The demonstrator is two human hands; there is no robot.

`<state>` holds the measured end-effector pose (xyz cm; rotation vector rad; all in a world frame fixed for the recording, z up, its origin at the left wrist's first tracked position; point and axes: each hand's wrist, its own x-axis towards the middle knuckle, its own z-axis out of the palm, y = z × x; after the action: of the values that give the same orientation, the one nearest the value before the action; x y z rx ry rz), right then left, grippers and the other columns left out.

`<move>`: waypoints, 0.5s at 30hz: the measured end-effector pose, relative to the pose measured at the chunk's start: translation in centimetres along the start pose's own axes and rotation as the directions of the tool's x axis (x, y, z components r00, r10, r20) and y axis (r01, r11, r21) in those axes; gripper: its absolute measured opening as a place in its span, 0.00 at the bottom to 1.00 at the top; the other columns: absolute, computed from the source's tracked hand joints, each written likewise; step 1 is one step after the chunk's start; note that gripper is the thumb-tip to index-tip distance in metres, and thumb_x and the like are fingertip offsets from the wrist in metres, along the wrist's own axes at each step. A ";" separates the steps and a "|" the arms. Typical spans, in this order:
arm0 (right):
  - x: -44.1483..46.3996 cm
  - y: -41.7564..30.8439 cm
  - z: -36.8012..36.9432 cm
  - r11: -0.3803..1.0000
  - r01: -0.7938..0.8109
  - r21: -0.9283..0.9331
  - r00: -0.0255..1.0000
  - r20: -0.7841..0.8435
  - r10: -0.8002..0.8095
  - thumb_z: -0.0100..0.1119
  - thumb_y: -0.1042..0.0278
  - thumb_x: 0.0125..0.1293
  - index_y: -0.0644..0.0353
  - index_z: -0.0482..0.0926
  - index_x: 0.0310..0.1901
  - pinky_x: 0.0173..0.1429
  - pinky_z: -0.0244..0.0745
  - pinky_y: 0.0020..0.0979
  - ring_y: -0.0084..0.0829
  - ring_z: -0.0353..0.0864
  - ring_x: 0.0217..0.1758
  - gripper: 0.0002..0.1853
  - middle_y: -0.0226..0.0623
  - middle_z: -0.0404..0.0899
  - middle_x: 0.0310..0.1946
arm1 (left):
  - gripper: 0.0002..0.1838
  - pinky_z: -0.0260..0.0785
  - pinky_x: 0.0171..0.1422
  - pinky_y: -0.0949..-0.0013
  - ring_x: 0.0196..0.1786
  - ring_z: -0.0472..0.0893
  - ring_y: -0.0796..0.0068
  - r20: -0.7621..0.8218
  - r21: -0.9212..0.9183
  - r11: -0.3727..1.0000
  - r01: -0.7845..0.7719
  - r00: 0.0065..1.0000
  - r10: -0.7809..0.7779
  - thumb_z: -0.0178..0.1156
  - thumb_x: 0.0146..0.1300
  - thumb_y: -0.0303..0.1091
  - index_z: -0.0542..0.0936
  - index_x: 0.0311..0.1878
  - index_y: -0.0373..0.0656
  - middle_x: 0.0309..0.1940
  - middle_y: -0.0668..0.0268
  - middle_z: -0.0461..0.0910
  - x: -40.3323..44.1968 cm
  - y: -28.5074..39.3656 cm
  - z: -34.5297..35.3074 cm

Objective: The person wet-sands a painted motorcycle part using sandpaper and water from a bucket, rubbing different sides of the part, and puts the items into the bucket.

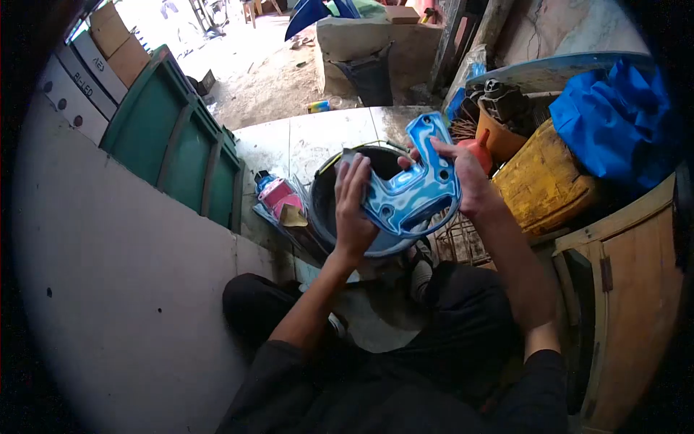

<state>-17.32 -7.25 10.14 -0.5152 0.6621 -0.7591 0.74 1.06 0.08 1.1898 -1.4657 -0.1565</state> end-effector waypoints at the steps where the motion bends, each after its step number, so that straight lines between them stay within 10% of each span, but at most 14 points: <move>1: 0.3 0.2 -0.3 1.000 -0.002 0.002 1.000 -0.011 0.002 0.48 0.59 0.77 0.66 0.72 0.56 0.58 0.82 0.51 0.41 0.83 0.54 0.18 0.43 0.79 0.46 | 0.35 0.53 0.80 0.48 0.78 0.58 0.43 0.033 -0.008 0.998 0.064 0.997 -0.063 0.63 0.54 0.23 0.72 0.70 0.40 0.72 0.52 0.68 0.1 -0.1 -0.2; 9: 1.2 0.0 -2.2 0.998 0.021 0.055 1.000 -0.006 -0.021 0.45 0.58 0.78 0.67 0.69 0.60 0.60 0.80 0.54 0.41 0.82 0.55 0.20 0.42 0.79 0.47 | 0.34 0.51 0.81 0.46 0.79 0.58 0.45 0.232 -0.068 0.966 -0.250 0.938 0.259 0.60 0.57 0.21 0.70 0.71 0.42 0.73 0.53 0.66 -2.8 1.8 0.5; 15: 0.7 0.4 -1.5 0.999 -0.004 0.040 1.000 -0.002 0.004 0.45 0.58 0.78 0.66 0.69 0.59 0.59 0.80 0.55 0.42 0.82 0.55 0.20 0.43 0.79 0.46 | 0.45 0.49 0.82 0.52 0.79 0.55 0.45 0.097 0.075 0.986 0.148 0.983 -0.155 0.64 0.52 0.25 0.61 0.77 0.41 0.76 0.51 0.61 -1.3 -1.6 0.1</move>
<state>-17.75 -7.81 8.60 -0.4763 0.6488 -0.7678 1.29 1.21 -1.92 1.3667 -1.4783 -0.2778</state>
